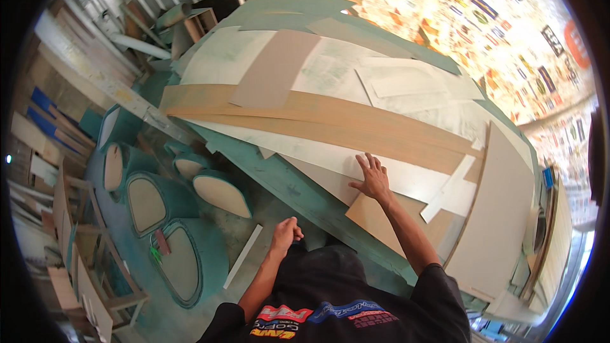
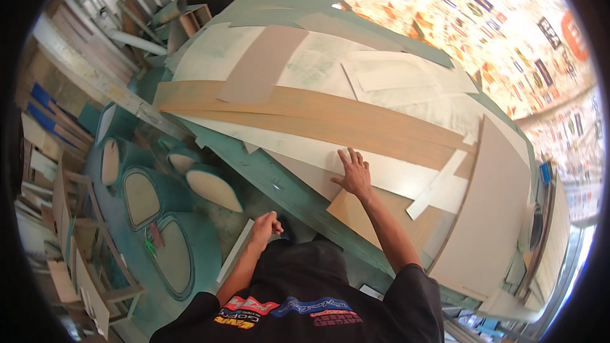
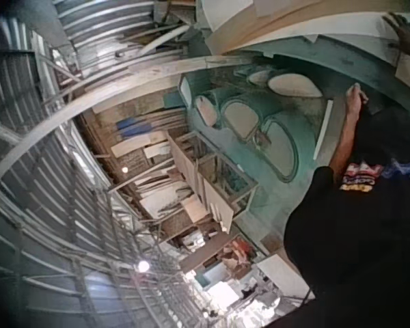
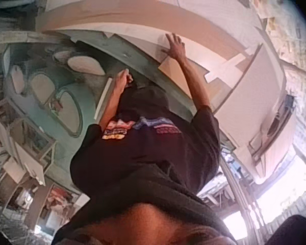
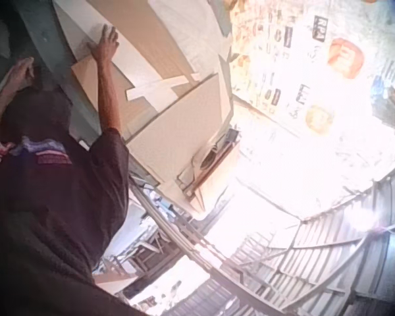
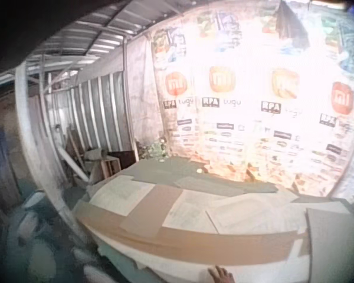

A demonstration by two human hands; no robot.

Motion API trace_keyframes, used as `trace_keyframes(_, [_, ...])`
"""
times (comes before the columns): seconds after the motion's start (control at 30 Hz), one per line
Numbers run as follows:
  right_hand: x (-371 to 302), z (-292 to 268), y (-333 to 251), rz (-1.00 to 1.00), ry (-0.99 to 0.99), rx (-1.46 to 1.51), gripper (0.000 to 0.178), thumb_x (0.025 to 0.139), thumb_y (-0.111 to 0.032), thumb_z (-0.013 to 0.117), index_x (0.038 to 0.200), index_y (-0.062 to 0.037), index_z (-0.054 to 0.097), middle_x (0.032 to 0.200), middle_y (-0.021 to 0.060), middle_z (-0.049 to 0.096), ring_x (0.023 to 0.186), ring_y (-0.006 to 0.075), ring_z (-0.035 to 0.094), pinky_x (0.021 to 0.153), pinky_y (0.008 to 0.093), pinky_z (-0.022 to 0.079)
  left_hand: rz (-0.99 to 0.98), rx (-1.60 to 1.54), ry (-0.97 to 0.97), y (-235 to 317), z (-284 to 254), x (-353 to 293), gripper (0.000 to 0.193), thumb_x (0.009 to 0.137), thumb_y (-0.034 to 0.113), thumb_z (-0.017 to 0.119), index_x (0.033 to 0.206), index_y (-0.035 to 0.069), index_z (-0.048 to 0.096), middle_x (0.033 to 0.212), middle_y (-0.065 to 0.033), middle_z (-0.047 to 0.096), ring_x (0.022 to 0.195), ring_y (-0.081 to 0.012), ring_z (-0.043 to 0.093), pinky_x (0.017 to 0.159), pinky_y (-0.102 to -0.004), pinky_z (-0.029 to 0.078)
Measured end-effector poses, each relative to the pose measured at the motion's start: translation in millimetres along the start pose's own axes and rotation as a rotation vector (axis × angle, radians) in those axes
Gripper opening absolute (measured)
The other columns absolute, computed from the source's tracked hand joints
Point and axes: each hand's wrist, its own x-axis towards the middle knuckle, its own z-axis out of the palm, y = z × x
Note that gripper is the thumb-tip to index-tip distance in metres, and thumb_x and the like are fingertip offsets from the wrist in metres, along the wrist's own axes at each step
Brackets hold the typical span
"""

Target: The person measures a large curved wooden structure with a clamp and then moves to a workbench to select a thin wooden template. They place the template on the curved structure and use a marker to trace its outline onto the wood.

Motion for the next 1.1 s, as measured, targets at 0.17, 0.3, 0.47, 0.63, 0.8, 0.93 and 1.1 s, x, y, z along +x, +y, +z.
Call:
trace_keyframes(0.17, [31.9, 29.2, 24.3, -0.129, 0.013, -0.087, 0.063, 0.082, -0.042, 0.073, 0.133, -0.0099, 0.055, 0.136, 0.0141, 0.051, 0.128, 0.0336, 0.046, 0.1, 0.0479, 0.043, 0.022, 0.125, 0.017, -11.0, -21.9, 3.7, 0.037, 0.1, 0.031, 0.054, 0.076, 0.004, 0.058, 0.068, -0.0045, 0.063, 0.061, -0.0118, 0.061, 0.057, -0.0271, 0.048])
trace_keyframes(0.3, [52.1, 17.9, 33.5, -0.184, 0.037, 0.016, 0.051, 0.083, -0.04, 0.072, 0.121, -0.0063, 0.063, 0.122, 0.0131, 0.059, 0.117, 0.0305, 0.054, 0.096, 0.0427, 0.047, -0.014, 0.074, 0.143, -22.0, -48.1, -0.4, 0.036, 0.1, 0.03, 0.054, 0.077, 0.003, 0.058, 0.069, -0.0049, 0.063, 0.061, -0.0117, 0.06, 0.056, -0.0273, 0.048])
trace_keyframes(0.47, [52.3, 1.9, -14.1, -0.239, -0.06, -0.159, 0.083, 0.07, -0.056, 0.079, 0.134, -0.0096, 0.053, 0.137, 0.0165, 0.048, 0.129, 0.0331, 0.044, 0.102, 0.0478, 0.039, -0.023, 0.028, 0.251, -37.5, -80.8, -4.6, 0.035, 0.1, 0.029, 0.054, 0.078, 0.003, 0.058, 0.068, -0.0053, 0.063, 0.06, -0.0115, 0.06, 0.056, -0.0275, 0.048])
trace_keyframes(0.63, [60.1, 28.0, -37.4, -0.229, -0.009, -0.161, 0.085, 0.073, -0.054, 0.077, 0.141, -0.0111, 0.048, 0.147, 0.0163, 0.038, 0.137, 0.0348, 0.035, 0.105, 0.0519, 0.035, -0.04, 0.031, 0.309, -44.8, -96.8, -0.4, 0.033, 0.097, 0.027, 0.056, 0.077, 0.002, 0.058, 0.068, -0.0059, 0.064, 0.059, -0.0124, 0.061, 0.056, -0.0283, 0.048])
trace_keyframes(0.8, [76.0, 46.0, -35.2, -0.213, -0.055, -0.164, 0.076, 0.084, -0.049, 0.07, 0.144, -0.0104, 0.045, 0.153, 0.0172, 0.033, 0.141, 0.0375, 0.029, 0.108, 0.0529, 0.033, -0.031, 0.069, 0.366, -38.2, -97.4, -4.6, 0.033, 0.097, 0.027, 0.056, 0.076, 0.002, 0.058, 0.068, -0.0066, 0.064, 0.06, -0.0132, 0.062, 0.056, -0.0283, 0.048])
trace_keyframes(0.93, [75.8, 55.5, -43.8, -0.236, -0.093, -0.182, 0.08, 0.083, -0.053, 0.068, 0.147, -0.0135, 0.041, 0.155, 0.0175, 0.03, 0.143, 0.0416, 0.026, 0.111, 0.0569, 0.03, -0.088, 0.012, 0.397, -63.8, -107.3, -12.9, 0.032, 0.097, 0.027, 0.056, 0.076, 0.003, 0.057, 0.069, -0.0065, 0.064, 0.061, -0.0137, 0.062, 0.056, -0.0283, 0.049])
trace_keyframes(1.1, [57.4, 36.8, -75.1, -0.141, -0.204, -0.187, 0.104, 0.069, -0.062, 0.076, 0.152, -0.0164, 0.032, 0.16, 0.0199, 0.017, 0.146, 0.0477, 0.014, 0.109, 0.0651, 0.026, -0.147, -0.064, 0.303, -68.7, -102.9, -14.7, 0.031, 0.097, 0.027, 0.055, 0.078, 0.004, 0.058, 0.069, -0.0054, 0.063, 0.062, -0.0137, 0.062, 0.056, -0.028, 0.049])
